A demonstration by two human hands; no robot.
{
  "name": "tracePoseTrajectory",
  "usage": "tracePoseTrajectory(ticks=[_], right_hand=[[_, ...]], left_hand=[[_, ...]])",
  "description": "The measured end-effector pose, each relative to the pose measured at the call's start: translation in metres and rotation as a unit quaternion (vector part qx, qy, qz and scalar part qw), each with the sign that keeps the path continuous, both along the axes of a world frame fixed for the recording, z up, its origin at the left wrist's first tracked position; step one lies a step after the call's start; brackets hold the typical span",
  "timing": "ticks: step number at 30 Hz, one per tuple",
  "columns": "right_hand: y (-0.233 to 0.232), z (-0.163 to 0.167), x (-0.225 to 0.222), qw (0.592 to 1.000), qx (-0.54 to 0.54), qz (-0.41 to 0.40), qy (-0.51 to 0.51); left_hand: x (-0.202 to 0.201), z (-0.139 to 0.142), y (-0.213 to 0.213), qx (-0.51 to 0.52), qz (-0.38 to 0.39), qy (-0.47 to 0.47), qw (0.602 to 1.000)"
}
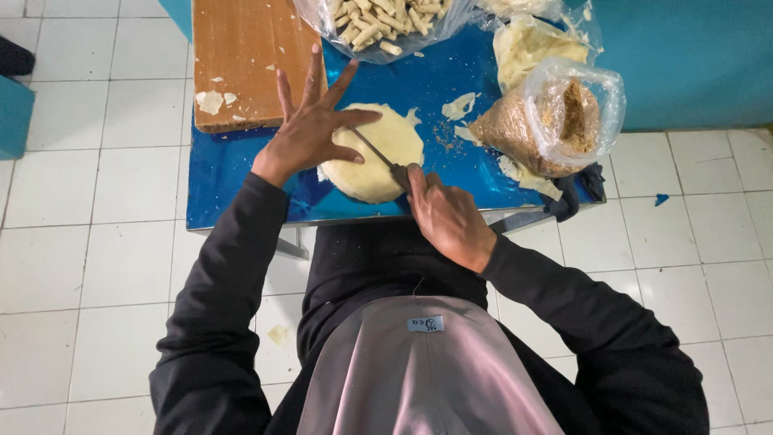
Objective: The person stretches and pulls a large flat sheet of dough by hand, then uses a knife to cut a round dough piece from it. They continue stretching the dough sheet, folding and pressing smaller dough pieces, and stacking the flattened dough rounds on the work table.
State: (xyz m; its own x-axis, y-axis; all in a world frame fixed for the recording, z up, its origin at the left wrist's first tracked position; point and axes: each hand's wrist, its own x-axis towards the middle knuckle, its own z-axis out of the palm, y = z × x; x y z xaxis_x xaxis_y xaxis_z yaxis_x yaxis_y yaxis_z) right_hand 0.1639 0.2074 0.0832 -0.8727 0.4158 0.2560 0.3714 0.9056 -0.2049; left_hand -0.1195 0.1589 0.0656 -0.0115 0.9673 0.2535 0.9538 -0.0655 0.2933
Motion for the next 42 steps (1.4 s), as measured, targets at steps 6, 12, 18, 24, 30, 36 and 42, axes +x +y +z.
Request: tracePoseTrajectory(ticks=[6, 12, 18, 24, 30, 36, 42], right_hand=[[-0.002, 0.006, -0.008, 0.998, 0.053, -0.003, -0.045], [0.002, 0.016, -0.014, 0.991, 0.111, 0.011, -0.071], [0.01, 0.011, -0.027, 0.994, 0.092, 0.016, -0.056], [0.007, 0.001, -0.022, 0.997, 0.078, 0.024, 0.011], [0.002, 0.005, 0.001, 0.991, 0.117, 0.009, -0.063], [0.008, -0.01, -0.028, 0.998, 0.064, -0.025, 0.017], [0.005, -0.01, -0.021, 0.997, 0.076, -0.017, 0.025]], left_hand=[[-0.006, -0.006, 0.002, 0.03, -0.021, 0.021, 0.999], [-0.001, -0.007, 0.001, 0.021, -0.05, 0.054, 0.997], [-0.003, -0.011, 0.004, 0.04, -0.053, 0.102, 0.993], [0.001, -0.015, 0.001, 0.047, -0.054, 0.112, 0.991], [0.004, -0.012, -0.001, 0.04, -0.047, 0.093, 0.994], [-0.004, -0.018, 0.0, 0.042, -0.07, 0.132, 0.988], [0.0, -0.014, -0.001, 0.016, -0.056, 0.117, 0.991]])
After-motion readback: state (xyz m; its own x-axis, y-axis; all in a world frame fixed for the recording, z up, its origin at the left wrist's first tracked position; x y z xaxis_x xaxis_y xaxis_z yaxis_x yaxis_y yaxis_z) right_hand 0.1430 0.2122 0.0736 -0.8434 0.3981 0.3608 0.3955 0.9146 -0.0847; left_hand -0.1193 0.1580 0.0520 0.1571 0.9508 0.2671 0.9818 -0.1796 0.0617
